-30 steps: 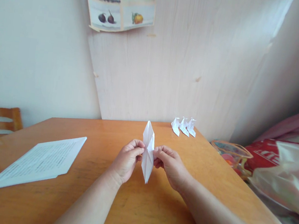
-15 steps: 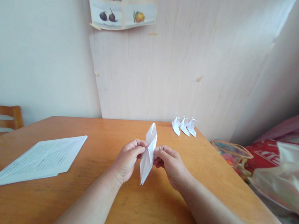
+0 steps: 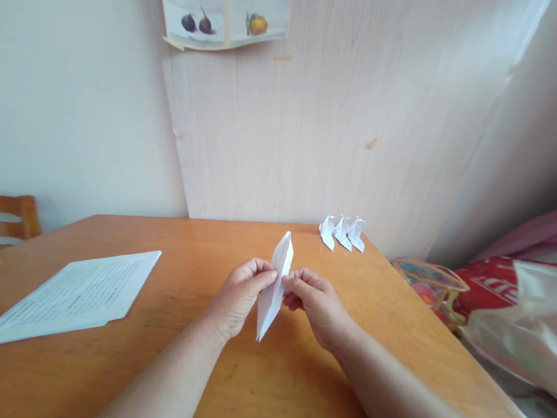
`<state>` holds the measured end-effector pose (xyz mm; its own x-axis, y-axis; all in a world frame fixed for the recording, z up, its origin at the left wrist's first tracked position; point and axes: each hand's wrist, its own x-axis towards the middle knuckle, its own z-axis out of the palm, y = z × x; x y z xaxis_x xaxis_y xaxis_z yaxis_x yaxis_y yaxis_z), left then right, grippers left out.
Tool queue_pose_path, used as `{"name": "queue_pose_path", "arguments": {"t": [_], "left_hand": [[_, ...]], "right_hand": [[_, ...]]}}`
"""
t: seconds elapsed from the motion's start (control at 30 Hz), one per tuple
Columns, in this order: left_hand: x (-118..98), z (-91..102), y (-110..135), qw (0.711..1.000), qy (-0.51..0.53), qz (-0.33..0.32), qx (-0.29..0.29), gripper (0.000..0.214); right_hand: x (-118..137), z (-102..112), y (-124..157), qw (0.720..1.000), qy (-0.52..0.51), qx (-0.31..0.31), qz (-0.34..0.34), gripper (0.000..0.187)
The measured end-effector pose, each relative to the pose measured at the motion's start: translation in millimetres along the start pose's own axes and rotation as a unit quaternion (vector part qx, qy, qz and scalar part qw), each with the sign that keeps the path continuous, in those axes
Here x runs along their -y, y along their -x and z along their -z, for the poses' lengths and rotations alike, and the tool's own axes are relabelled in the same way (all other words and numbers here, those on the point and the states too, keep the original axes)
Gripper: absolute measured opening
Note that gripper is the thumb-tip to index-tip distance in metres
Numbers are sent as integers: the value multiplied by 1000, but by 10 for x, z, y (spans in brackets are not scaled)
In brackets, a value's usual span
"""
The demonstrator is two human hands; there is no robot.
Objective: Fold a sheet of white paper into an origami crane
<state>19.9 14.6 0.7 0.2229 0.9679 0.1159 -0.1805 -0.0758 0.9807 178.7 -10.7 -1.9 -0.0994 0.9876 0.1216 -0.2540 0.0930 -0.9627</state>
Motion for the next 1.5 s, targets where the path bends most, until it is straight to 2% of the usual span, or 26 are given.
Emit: {"name": "queue_pose_path", "arguments": {"t": [0.27, 0.5, 0.87, 1.5], "left_hand": [[-8, -27, -3, 999, -37, -17, -16, 12], [-37, -47, 30, 999, -44, 0, 7, 12], [-5, -21, 10, 999, -51, -15, 7, 12], [-16, -22, 22, 999, -20, -18, 32, 23]], "right_hand": [[-38, 3, -8, 1000, 6, 8, 5, 28], [-37, -12, 1, 1000, 15, 10, 12, 28], [-44, -9, -17, 1000, 21, 10, 15, 31], [-27, -12, -6, 1000, 25, 13, 12, 30]]}}
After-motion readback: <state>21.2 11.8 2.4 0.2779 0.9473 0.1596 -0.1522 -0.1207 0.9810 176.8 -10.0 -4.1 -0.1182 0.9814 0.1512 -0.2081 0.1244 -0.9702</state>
